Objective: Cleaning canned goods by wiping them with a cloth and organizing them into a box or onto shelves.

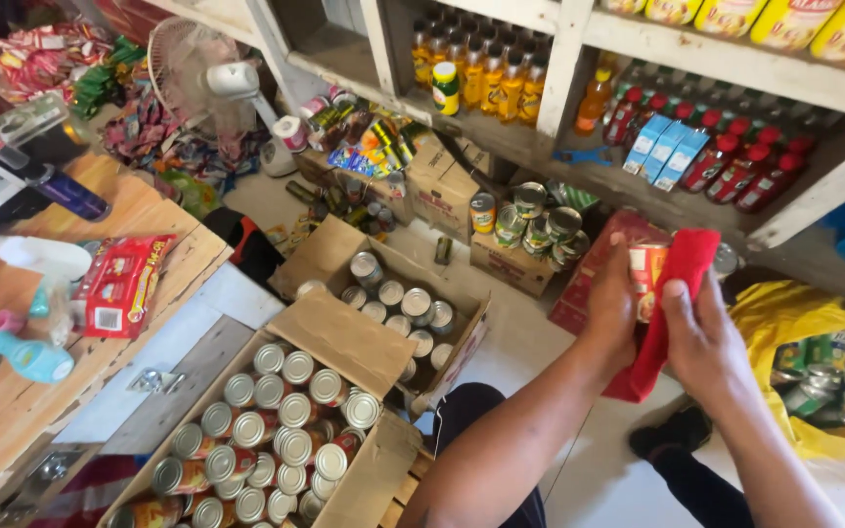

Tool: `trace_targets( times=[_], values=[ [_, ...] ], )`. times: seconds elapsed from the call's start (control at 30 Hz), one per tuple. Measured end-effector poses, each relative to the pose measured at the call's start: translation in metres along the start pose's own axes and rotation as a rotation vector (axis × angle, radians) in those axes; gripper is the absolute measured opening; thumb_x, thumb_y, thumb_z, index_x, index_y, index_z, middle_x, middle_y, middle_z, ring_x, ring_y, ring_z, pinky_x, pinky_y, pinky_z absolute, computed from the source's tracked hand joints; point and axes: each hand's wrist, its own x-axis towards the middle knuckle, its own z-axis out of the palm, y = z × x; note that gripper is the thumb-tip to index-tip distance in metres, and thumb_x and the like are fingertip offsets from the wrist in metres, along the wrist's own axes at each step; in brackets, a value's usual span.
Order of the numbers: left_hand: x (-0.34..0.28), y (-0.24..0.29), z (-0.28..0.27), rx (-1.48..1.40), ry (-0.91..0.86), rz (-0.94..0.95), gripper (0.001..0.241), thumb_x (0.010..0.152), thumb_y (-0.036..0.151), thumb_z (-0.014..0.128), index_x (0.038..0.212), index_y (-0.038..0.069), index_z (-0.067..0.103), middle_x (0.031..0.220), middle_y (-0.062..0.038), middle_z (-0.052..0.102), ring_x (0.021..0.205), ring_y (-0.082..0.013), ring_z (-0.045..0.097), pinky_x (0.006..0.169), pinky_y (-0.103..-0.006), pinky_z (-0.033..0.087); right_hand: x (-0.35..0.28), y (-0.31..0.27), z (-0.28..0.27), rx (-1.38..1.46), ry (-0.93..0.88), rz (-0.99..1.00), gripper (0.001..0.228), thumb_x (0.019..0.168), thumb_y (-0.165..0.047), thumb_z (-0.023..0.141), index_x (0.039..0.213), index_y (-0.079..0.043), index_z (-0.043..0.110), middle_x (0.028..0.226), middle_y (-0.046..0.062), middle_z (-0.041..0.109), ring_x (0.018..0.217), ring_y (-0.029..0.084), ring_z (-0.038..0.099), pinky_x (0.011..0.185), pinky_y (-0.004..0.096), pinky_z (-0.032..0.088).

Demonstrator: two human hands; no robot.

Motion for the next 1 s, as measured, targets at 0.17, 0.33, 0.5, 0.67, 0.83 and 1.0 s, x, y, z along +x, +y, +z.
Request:
trace_targets(
  times=[0.17,0.33,0.5,0.67,0.83,1.0],
  values=[
    [0.000,0.007,0.003,0.014,0.060,-0.031,0.057,0.110,0.054,0.039,0.117,0.003,0.062,0.112,-0.006,0.063,0.096,-0.0110,0.055,0.087,-0.0276,0.045,-0.017,-0.005,0.010,-0.110,0.010,-0.295,0.059,0.102,-0.018,0.045,0.156,0.001,0.033,0.166,0.027,0.028,0.148,0.045,0.033,0.112,0.048,0.033],
    [-0.008,0.009,0.000,0.106,0.038,0.007,0.058,0.110,0.053,0.035,0.119,0.004,0.063,0.116,-0.009,0.064,0.097,-0.0136,0.057,0.087,-0.0296,0.046,-0.006,0.013,0.011,-0.050,0.015,-0.174,0.059,0.104,-0.021,0.043,0.159,-0.002,0.031,0.157,0.022,0.041,0.137,0.037,0.043,0.106,0.042,0.036],
    [-0.010,0.012,0.001,-0.017,-0.076,0.034,0.050,0.117,0.050,0.036,0.090,0.016,0.061,0.077,0.004,0.055,0.061,-0.0043,0.045,0.057,-0.0255,0.036,-0.011,0.002,0.012,-0.008,0.026,0.014,0.047,0.105,-0.022,0.044,0.149,-0.007,0.045,0.118,0.021,0.064,0.095,0.035,0.062,0.082,0.045,0.048],
    [-0.012,0.027,0.008,0.229,0.080,0.042,0.064,0.104,0.054,0.031,0.128,0.002,0.060,0.131,-0.013,0.062,0.112,-0.0178,0.057,0.097,-0.0326,0.044,-0.020,0.008,0.019,-0.128,-0.020,-0.257,0.066,0.100,-0.024,0.042,0.159,-0.001,0.025,0.169,0.026,0.019,0.153,0.046,0.023,0.115,0.053,0.028],
    [-0.008,0.007,0.000,0.083,-0.033,0.035,0.052,0.114,0.050,0.036,0.096,0.008,0.061,0.092,-0.005,0.061,0.077,-0.0101,0.052,0.070,-0.0289,0.044,-0.009,0.004,0.009,0.041,0.058,-0.061,0.052,0.105,-0.019,0.044,0.155,-0.004,0.038,0.138,0.019,0.052,0.116,0.032,0.051,0.094,0.040,0.041],
    [-0.005,0.017,0.003,0.131,0.068,-0.113,0.066,0.099,0.063,0.044,0.125,0.007,0.067,0.119,-0.008,0.068,0.100,-0.0120,0.061,0.087,-0.0264,0.048,-0.018,0.005,0.016,0.055,0.066,0.063,0.057,0.103,-0.020,0.046,0.158,-0.010,0.037,0.119,0.016,0.069,0.097,0.030,0.068,0.079,0.040,0.052]
  ],
)
